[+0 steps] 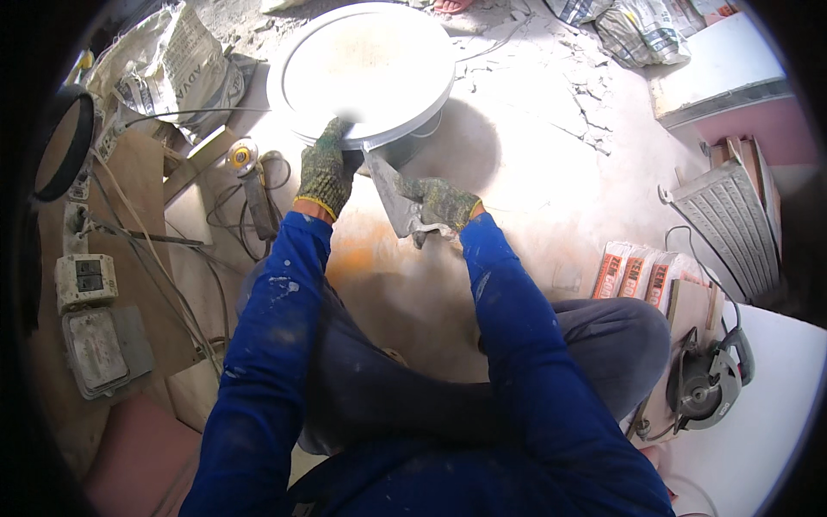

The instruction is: The person uses an angle grinder to cut the rim of a white plastic bucket while seated on the floor. They then use a trowel to scrape and smooth the cut edge of the bucket. Another person is visible nearby handling a bag of material.

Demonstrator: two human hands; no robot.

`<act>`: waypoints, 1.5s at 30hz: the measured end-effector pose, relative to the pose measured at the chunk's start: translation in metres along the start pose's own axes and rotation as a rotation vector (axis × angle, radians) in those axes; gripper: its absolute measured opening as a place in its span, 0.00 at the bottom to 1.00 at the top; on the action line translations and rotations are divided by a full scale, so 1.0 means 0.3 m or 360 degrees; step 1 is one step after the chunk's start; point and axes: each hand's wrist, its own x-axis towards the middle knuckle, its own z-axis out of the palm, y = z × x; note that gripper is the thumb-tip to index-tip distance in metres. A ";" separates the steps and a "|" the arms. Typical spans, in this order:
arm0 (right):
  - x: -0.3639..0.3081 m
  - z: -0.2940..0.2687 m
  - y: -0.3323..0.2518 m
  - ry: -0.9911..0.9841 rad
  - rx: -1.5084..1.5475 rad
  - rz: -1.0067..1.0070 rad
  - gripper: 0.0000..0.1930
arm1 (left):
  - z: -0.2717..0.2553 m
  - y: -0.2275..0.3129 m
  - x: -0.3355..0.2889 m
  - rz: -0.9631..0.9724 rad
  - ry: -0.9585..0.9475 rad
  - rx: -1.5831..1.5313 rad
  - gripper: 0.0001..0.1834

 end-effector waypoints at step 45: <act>-0.064 0.033 0.073 0.0125 -0.1756 -0.0722 0.19 | -0.032 0.016 -0.116 0.0044 -0.0221 -0.0084 0.27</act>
